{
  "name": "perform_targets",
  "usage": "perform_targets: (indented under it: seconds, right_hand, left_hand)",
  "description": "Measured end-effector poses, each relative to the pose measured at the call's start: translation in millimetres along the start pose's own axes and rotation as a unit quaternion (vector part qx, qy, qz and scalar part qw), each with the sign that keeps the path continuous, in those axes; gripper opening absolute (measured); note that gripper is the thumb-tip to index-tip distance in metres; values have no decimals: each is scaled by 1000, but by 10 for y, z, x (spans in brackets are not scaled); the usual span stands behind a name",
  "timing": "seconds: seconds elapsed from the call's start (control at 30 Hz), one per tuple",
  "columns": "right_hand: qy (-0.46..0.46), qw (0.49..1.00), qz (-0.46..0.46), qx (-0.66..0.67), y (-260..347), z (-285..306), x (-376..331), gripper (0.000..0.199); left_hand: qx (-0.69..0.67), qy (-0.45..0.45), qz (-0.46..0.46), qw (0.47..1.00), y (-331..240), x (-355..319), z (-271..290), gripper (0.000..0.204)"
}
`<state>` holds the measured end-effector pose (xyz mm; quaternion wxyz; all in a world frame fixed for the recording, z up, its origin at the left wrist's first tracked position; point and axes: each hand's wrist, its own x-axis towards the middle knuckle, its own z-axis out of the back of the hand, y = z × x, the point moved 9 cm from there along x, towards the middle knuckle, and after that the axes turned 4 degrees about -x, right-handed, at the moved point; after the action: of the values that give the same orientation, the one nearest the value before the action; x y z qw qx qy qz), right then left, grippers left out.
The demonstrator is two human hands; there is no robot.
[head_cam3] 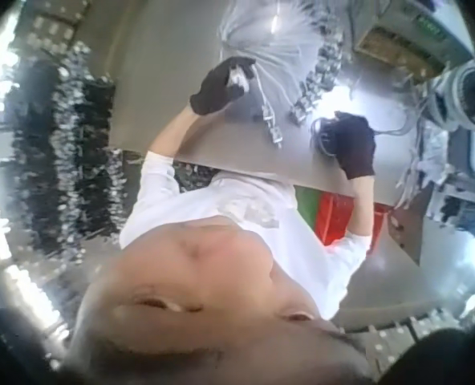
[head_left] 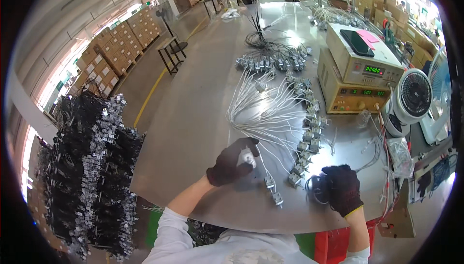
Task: Organizing and inspecting bundles of electrical wire harnesses at a manual assembly station.
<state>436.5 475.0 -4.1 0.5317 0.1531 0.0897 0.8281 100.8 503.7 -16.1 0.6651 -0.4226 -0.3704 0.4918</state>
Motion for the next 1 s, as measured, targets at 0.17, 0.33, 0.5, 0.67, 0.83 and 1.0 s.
perform_targets:
  seconds: [0.17,0.33,0.5,0.67,0.83,1.0]
  right_hand:
    - [-41,955,65,286,724,57,369,63]
    - [86,966,40,241,1121,-276,934,75]
    - [76,955,139,252,1219,-700,1096,74]
    - [120,918,100,365,1251,-894,1223,69]
    - [210,769,17,604,1265,-1100,1254,67]
    - [282,766,-12,577,1610,-945,1145,58]
  left_hand:
    - [243,-5,-235,941,-218,271,-434,66]
    - [268,-31,-267,925,-313,195,-515,65]
    - [341,-60,-265,900,-291,23,-372,64]
    - [289,-69,-225,928,118,60,124,106]
    - [477,37,-137,867,523,587,228,123]
    - [399,47,-140,905,886,1092,307,122]
